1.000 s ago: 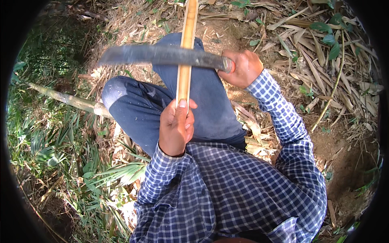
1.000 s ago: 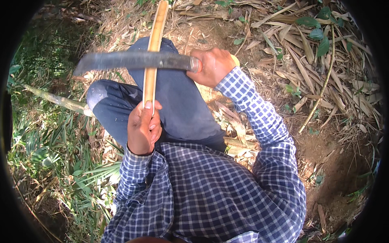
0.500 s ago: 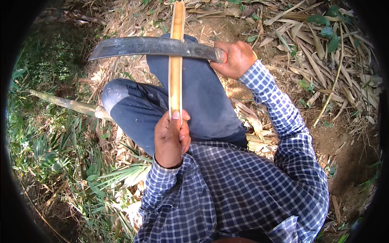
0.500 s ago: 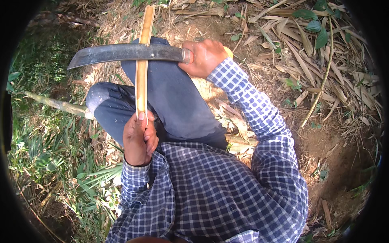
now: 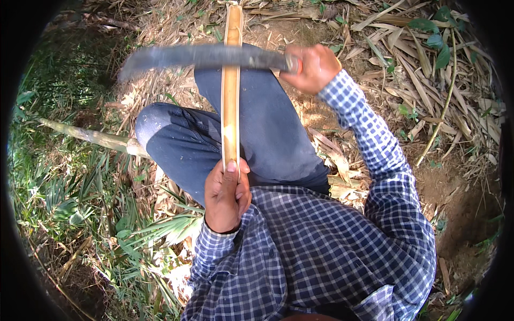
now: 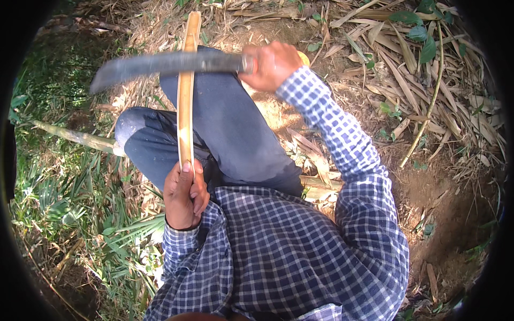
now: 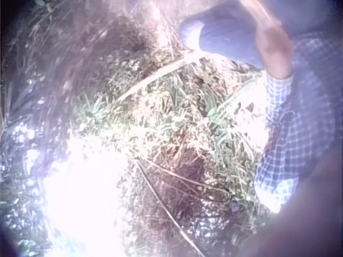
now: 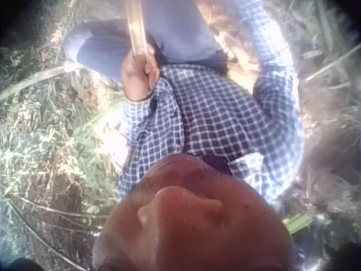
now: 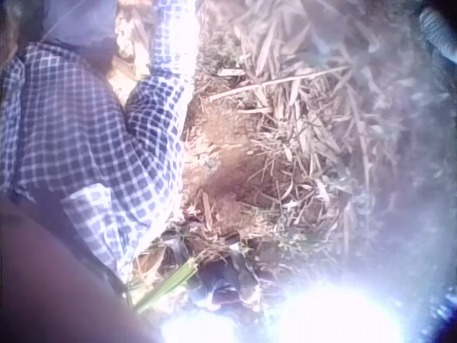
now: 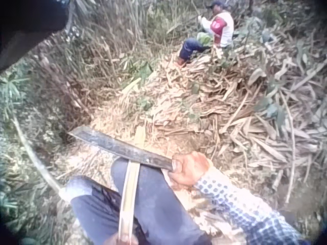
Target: The person sits on the ground and uses a curved blade to shave a long piece of bamboo. They hold the bamboo vertically against their leg and repeatedly scrape the surface to remove the outer layer.
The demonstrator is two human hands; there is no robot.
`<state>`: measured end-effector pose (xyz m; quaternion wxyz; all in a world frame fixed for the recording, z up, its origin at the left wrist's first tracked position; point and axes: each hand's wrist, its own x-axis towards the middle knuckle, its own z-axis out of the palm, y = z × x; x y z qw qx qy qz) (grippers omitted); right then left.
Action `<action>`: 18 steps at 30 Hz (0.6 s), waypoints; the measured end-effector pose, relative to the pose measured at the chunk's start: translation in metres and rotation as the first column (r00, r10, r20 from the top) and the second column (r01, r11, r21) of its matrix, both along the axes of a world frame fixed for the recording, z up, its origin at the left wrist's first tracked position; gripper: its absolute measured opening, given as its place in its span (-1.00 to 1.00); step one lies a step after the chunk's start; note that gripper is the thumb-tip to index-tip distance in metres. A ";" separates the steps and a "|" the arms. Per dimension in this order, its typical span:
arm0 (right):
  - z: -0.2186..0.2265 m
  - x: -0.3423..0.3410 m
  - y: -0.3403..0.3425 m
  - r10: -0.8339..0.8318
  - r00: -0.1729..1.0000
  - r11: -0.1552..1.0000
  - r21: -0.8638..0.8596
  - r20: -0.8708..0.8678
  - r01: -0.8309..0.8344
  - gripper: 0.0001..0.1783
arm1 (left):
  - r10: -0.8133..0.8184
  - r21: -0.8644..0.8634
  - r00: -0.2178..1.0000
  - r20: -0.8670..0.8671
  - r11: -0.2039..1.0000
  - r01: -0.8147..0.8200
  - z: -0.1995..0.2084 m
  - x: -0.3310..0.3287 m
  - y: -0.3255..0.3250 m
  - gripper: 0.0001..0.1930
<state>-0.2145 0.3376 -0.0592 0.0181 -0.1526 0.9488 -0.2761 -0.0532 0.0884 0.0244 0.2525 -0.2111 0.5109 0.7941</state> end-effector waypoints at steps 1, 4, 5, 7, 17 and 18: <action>-0.002 -0.004 0.001 -0.045 0.999 0.999 -0.008 0.009 0.045 -0.78 | 0.003 0.001 1.000 -0.002 1.000 -0.003 0.001 0.001 0.000 -0.71; 0.001 -0.001 -0.001 0.031 1.000 0.999 -0.044 0.006 -0.031 -0.78 | 0.002 -0.003 0.999 0.043 1.000 -0.002 0.004 0.002 -0.002 -0.70; 0.002 0.008 -0.002 0.077 0.997 0.996 -0.049 0.011 -0.077 -0.77 | 0.005 -0.005 0.999 0.041 1.000 -0.005 0.003 0.003 -0.002 -0.70; 0.004 0.004 -0.003 0.089 0.996 0.996 -0.027 -0.018 -0.089 -0.77 | 0.009 -0.008 0.999 0.038 1.000 -0.009 0.004 0.004 -0.003 -0.70; 0.004 -0.005 -0.006 0.075 0.997 0.997 0.005 0.008 -0.075 -0.74 | 0.030 0.055 0.998 0.057 0.998 -0.033 0.007 0.006 -0.005 -0.70; -0.006 -0.014 -0.005 0.012 1.000 0.998 0.059 -0.016 -0.011 -0.79 | 0.029 0.062 0.997 0.073 0.998 -0.033 0.009 0.007 -0.004 -0.70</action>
